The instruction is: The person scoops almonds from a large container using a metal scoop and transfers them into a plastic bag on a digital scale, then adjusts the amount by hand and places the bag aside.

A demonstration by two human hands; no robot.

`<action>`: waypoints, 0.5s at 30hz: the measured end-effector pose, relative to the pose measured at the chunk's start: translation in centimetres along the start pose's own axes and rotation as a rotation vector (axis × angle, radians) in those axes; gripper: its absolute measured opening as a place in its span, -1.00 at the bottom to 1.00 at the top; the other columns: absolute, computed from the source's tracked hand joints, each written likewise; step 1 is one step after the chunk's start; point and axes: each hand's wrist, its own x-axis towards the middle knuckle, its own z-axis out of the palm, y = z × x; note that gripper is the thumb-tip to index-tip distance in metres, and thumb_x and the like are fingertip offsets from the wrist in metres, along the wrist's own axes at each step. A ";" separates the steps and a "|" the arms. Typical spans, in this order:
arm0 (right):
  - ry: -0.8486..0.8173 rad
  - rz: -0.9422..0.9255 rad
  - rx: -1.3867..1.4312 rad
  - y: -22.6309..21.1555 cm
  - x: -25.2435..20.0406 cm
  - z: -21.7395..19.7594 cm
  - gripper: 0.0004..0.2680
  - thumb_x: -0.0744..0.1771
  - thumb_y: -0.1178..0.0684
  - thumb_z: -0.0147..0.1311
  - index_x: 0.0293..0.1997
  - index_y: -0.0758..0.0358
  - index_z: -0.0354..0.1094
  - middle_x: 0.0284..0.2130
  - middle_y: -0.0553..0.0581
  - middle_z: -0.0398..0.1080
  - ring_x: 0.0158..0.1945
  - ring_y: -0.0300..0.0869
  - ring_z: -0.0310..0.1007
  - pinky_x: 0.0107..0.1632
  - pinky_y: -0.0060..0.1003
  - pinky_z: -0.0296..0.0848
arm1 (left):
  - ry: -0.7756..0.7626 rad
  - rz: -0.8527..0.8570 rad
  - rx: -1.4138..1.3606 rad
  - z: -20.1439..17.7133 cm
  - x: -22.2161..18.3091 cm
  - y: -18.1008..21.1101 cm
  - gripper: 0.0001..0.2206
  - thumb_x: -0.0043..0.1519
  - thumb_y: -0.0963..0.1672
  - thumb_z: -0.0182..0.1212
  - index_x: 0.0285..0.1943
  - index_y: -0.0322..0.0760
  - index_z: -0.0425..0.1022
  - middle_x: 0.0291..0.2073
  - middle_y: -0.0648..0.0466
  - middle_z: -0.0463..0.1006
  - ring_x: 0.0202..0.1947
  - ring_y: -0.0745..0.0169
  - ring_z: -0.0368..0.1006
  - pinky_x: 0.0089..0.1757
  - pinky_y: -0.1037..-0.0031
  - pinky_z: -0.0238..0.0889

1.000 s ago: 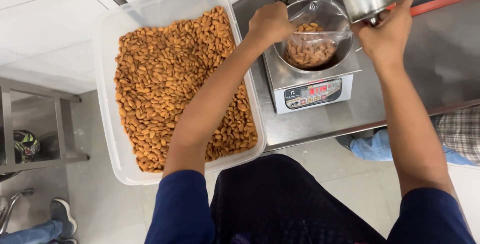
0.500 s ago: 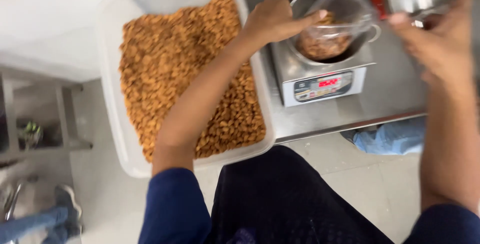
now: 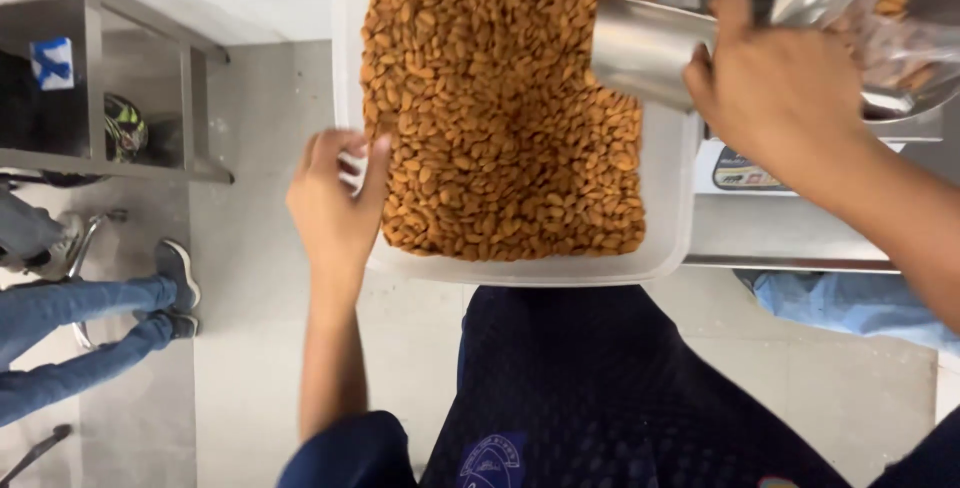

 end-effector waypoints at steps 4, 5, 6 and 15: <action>0.128 -0.206 -0.399 0.0 4.0 5.8 -0.76 0.38 0.03 0.05 0.07 0.39 0.26 -0.59 0.22 0.41 -0.57 -0.02 0.47 -0.52 -0.13 0.39 | 0.133 -0.185 -0.022 0.9 -4.9 -3.7 -0.73 0.35 -0.10 0.31 0.05 -0.41 0.43 -0.05 -0.10 0.48 -0.06 0.02 0.40 -0.12 0.31 0.33; 0.243 -0.295 -0.529 -0.3 4.8 7.0 -0.74 0.34 0.06 0.08 0.10 0.36 0.26 -0.57 0.17 0.41 -0.57 -0.11 0.45 -0.55 -0.22 0.35 | 0.158 -0.237 -0.035 1.2 -5.9 -4.5 -0.69 0.37 -0.10 0.27 0.17 -0.43 0.39 0.08 -0.15 0.43 0.10 -0.03 0.36 0.01 0.27 0.32; 0.232 -0.299 -0.527 -0.2 5.7 8.6 -0.74 0.34 0.06 0.08 0.10 0.36 0.26 -0.57 0.17 0.41 -0.57 -0.11 0.45 -0.55 -0.22 0.35 | 0.151 -0.245 -0.034 1.9 -6.6 -5.2 -0.69 0.37 -0.10 0.27 0.17 -0.43 0.39 0.08 -0.15 0.43 0.10 -0.03 0.36 0.01 0.27 0.32; -0.064 -0.258 -0.488 -3.5 6.6 12.1 -0.65 0.38 0.07 0.03 0.30 0.44 0.21 -0.57 0.17 0.44 -0.59 -0.10 0.46 -0.57 -0.24 0.35 | 0.083 -0.427 -0.550 3.5 -6.9 -6.9 -0.61 0.46 -0.07 -0.06 0.37 -0.45 0.16 0.30 -0.19 0.29 0.33 0.00 0.24 0.27 0.16 0.16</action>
